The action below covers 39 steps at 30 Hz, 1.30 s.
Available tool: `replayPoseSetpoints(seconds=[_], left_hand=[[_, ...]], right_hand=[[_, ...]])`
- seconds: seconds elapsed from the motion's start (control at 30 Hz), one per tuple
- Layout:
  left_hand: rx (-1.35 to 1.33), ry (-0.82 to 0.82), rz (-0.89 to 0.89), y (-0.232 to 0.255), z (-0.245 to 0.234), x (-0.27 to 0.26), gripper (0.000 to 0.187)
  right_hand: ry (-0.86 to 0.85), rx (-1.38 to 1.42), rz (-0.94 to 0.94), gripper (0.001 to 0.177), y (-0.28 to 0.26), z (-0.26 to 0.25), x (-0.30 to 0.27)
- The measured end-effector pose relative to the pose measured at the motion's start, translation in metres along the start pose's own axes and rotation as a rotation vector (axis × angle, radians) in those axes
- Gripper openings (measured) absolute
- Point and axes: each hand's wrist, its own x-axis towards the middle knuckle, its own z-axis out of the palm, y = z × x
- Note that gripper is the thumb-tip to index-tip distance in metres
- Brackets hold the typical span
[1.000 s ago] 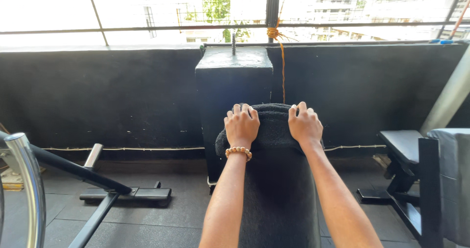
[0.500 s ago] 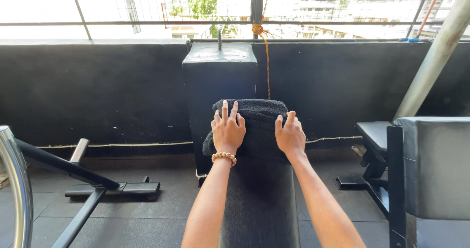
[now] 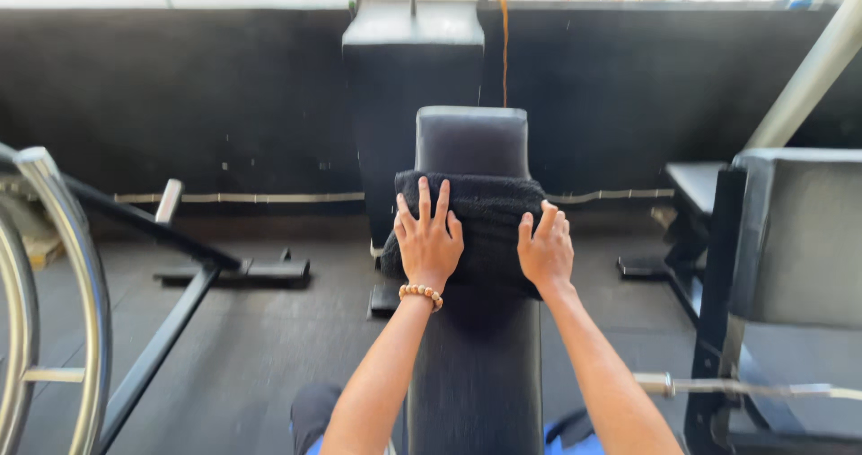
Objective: The person wipes a gym bench with a towel, moving the cloth across the surface and over the top edge.
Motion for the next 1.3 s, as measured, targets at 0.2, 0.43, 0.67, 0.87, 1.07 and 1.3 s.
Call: replayPoseSetpoints(seconds=[0.2,0.43,0.67,0.87,1.07,1.3], left_hand=[[0.097,0.056,0.094,-0.013,-0.025,-0.129,0.061],[-0.037,-0.127,0.124,-0.032,-0.079,-0.304,0.057],[-0.126,-0.216,0.157,-0.054,-0.078,-0.342,0.088],[-0.093,-0.138,0.169,-0.053,-0.056,-0.255,0.091],[-0.141,-0.139,0.127,-0.036,-0.035,-0.079,0.089],[-0.189,-0.158,0.028,-0.019,0.002,0.095,0.101]], right_hand=[[0.013,0.095,-0.06,0.042,0.061,0.014,-0.134],[-0.144,0.152,-0.043,0.055,0.082,-0.03,-0.322],[-0.253,-0.066,-0.268,0.111,0.043,-0.036,-0.352],[0.012,-0.171,-0.415,0.109,0.036,-0.002,-0.263],[0.002,-0.181,-0.383,0.081,-0.011,0.0,-0.096],[-0.025,-0.166,-0.279,0.071,-0.054,0.011,0.071]])
